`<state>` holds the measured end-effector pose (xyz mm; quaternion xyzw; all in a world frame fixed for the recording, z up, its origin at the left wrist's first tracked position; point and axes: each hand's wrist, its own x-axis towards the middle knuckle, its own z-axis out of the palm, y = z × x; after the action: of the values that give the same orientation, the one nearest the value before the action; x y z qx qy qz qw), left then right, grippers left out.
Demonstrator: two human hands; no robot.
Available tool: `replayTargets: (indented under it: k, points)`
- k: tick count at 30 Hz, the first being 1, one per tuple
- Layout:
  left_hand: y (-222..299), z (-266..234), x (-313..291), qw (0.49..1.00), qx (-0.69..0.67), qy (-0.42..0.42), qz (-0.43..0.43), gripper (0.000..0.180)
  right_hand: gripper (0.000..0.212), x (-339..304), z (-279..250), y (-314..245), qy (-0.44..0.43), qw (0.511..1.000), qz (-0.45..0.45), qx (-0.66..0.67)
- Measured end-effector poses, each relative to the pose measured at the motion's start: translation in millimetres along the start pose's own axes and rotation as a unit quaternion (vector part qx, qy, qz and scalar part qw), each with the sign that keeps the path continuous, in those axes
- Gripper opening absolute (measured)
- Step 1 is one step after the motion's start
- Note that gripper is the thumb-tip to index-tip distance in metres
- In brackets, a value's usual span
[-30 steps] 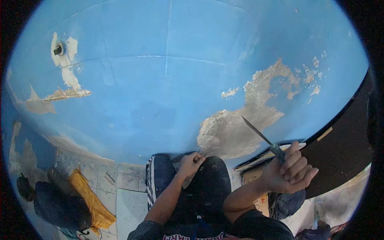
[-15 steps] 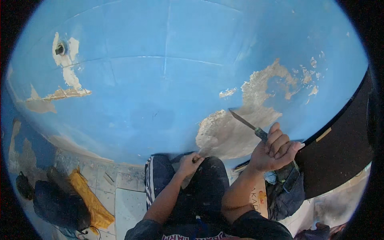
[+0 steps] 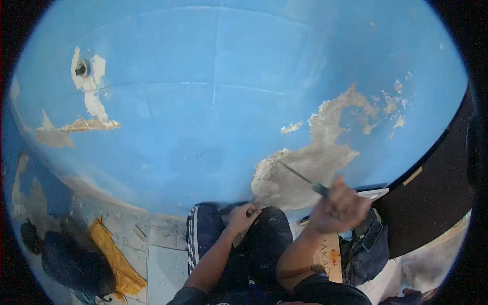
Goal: The person scrapes old paint off a wall using a scraper tool.
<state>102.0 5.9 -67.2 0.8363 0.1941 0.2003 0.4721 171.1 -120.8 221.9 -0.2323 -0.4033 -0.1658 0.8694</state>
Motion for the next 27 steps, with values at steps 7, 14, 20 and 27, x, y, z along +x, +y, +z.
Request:
replayTargets:
  k: [7,14,20,27]
  points:
    - [-8.5,4.8,9.3,0.998,-0.051,0.026,0.017,0.032,0.051,20.0,3.7,8.4,-0.069,0.996,-0.021,-0.046]
    - [-0.7,2.0,10.1,1.000,-0.010,-0.017,-0.014,0.032,0.055,13.5,-5.1,6.6,-0.032,0.998,-0.053,-0.009]
    - [-10.7,2.3,6.6,1.000,0.014,-0.013,-0.017,0.031,0.050,18.4,9.3,-32.0,0.060,0.997,-0.044,0.034]
    - [-2.7,1.3,4.9,1.000,-0.023,-0.009,-0.008,0.033,0.050,20.9,-0.9,6.2,-0.041,0.996,-0.015,-0.078]
